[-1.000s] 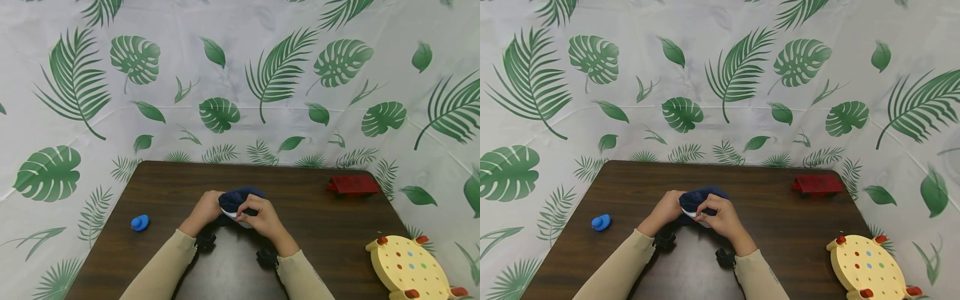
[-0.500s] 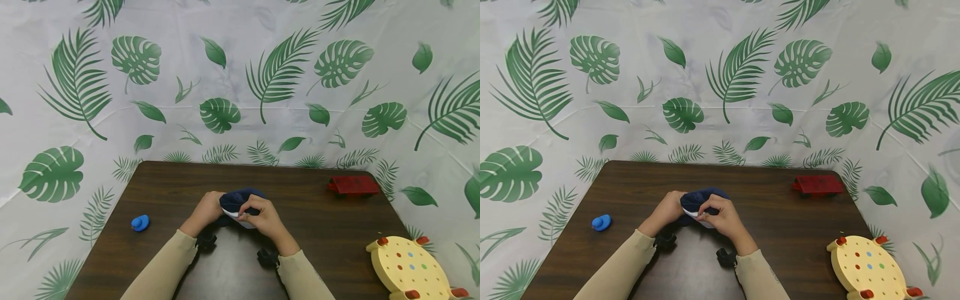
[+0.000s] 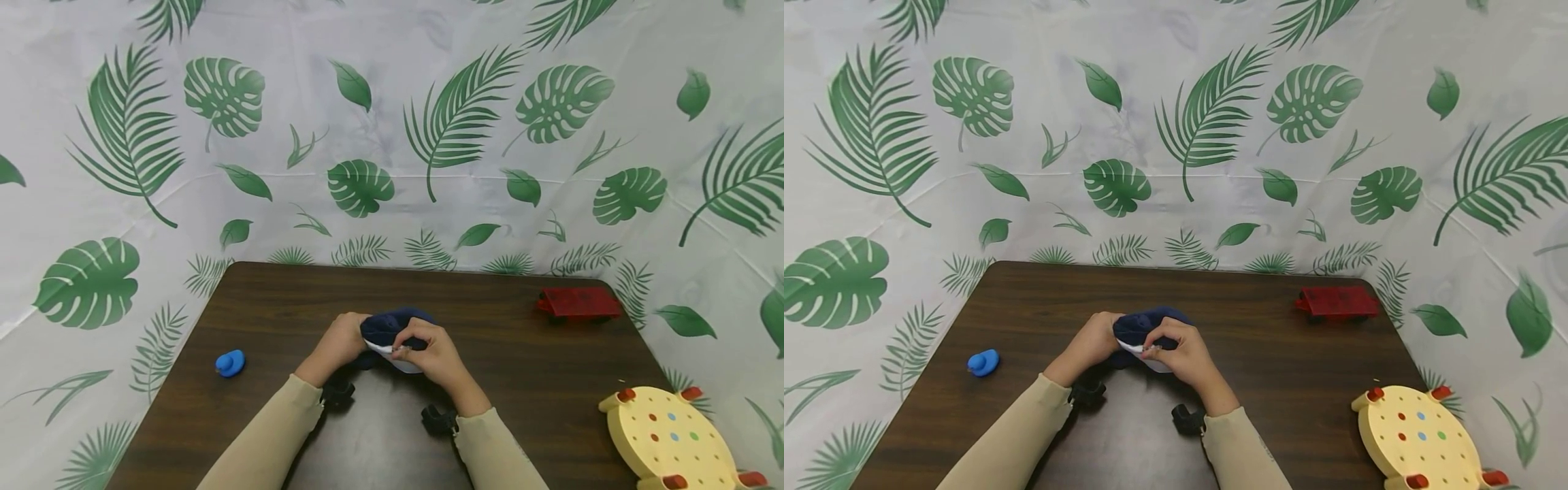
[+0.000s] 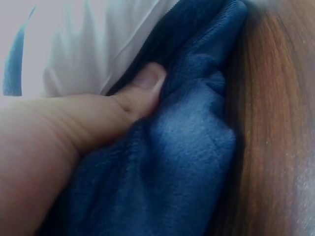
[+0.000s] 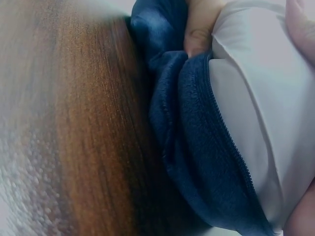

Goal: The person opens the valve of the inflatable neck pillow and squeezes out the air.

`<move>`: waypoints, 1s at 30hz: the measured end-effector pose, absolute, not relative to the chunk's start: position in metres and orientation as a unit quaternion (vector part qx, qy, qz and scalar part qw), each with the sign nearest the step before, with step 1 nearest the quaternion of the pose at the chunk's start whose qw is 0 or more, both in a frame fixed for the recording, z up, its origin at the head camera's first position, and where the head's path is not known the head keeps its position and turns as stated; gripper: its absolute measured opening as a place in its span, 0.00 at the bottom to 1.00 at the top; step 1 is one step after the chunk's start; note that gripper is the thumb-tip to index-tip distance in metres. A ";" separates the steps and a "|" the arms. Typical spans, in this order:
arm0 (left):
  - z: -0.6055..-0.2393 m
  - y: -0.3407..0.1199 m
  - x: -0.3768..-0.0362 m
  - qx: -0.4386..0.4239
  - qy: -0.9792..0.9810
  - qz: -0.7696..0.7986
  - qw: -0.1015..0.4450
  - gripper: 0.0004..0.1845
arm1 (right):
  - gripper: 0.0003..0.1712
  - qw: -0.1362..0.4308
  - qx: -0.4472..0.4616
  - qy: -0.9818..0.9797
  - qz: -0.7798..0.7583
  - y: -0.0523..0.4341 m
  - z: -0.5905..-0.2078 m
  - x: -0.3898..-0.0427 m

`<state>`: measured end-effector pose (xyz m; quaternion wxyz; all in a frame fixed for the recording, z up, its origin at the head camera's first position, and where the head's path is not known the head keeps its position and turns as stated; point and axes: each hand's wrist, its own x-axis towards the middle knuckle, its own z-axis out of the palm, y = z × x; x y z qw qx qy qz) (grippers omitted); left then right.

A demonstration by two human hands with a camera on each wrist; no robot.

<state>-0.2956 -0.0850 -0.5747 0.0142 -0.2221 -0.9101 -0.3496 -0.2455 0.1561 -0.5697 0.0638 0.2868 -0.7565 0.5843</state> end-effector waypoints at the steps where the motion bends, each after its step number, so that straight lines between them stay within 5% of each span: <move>1: -0.568 -0.084 -0.292 -0.220 -0.913 -0.343 0.010 0.10 | 0.10 0.062 0.285 -0.756 0.586 0.157 -0.570 -0.246; 30: -0.561 -0.080 -0.288 -0.211 -0.925 -0.315 -0.002 0.06 | 0.09 0.047 0.260 -0.746 0.611 0.161 -0.576 -0.248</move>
